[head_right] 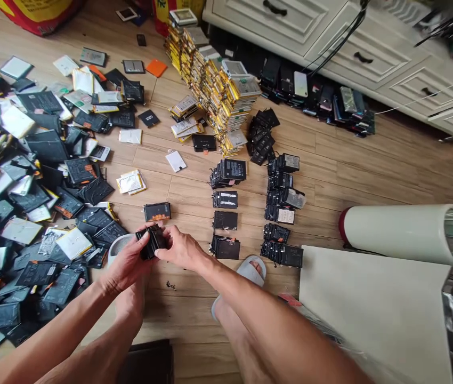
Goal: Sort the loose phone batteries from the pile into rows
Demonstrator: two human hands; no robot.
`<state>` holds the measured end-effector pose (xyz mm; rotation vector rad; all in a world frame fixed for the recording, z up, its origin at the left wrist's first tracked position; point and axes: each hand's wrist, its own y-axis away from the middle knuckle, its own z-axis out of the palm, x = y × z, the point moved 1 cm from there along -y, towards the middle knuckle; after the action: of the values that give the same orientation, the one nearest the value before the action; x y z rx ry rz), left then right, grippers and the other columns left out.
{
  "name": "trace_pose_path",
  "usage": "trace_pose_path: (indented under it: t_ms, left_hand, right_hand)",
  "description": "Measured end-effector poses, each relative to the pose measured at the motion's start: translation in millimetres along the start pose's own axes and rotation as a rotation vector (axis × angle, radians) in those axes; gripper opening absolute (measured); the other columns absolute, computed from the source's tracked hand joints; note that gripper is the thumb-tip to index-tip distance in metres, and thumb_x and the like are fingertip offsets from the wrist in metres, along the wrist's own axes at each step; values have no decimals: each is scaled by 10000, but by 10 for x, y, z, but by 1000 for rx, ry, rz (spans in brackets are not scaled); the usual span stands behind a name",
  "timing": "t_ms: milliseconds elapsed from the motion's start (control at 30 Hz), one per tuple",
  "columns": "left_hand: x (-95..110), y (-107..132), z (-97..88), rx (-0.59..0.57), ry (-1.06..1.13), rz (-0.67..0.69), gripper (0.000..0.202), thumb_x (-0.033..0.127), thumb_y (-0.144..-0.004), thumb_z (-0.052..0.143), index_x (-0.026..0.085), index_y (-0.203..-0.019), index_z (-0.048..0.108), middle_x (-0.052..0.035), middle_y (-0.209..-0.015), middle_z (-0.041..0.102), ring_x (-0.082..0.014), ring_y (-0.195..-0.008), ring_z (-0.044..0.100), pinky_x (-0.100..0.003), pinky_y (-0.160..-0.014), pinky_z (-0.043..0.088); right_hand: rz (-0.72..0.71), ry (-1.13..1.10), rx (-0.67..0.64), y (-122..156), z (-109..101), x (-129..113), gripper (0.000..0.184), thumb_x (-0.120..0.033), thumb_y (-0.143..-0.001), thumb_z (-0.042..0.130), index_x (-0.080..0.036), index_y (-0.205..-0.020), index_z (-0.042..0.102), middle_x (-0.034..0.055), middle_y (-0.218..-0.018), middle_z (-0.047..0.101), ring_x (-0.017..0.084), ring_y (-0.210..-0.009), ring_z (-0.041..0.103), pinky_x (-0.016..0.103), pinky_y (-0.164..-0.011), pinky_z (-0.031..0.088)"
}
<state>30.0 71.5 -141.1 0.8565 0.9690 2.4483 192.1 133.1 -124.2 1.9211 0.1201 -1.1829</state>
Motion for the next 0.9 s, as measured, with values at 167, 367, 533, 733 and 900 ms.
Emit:
trace_pose_path:
  t_ms: [167,367,533,733,900]
  left_hand:
    - [-142,-91,410,-41,-110,-11,443,407,-875,778,296,-1246,563,-47,-1138,672,-202,-951,683,-294,-723,592]
    - [-143,-225,707,-35,-171,-57,363,359,-861,737,272,-1167,563,-55,-1187,658,-268,-1011,693,-422,-733,662]
    - [-82,-289,599,-80,-22,-173,354,225,-809,688,232,-1148,589,-86,-1220,670,-306,-988,721,-455,-651,683]
    - [-76,-287,492,-60,-133,-153,516,124,-772,713,265,-1247,566,-88,-1257,686,-301,-1019,741,-377,-643,681]
    - [-3,-306,438,-29,-226,-76,521,115,-793,736,264,-1262,564,-108,-1310,690,-339,-1185,693,-443,-768,677]
  right_hand:
    - [76,-3,65,225,-347,-2,382,-342,-756,803,-253,-1049,575,-10,-867,748,206,-772,712,289,-653,513]
    - [103,-492,58,474,-572,252,396,-471,-848,758,-235,-1114,585,-10,-820,720,169,-716,708,299,-697,566]
    - [59,-844,36,523,-527,467,538,-558,-809,808,-246,-1197,604,29,-1054,726,203,-943,748,365,-897,591]
    - [-18,-788,25,456,-492,543,525,-507,-798,834,-232,-1202,642,49,-1075,745,197,-1006,713,323,-867,572]
    - [-26,-692,141,315,-461,641,507,-491,-839,789,-241,-1243,612,68,-1144,763,215,-1032,726,360,-904,575]
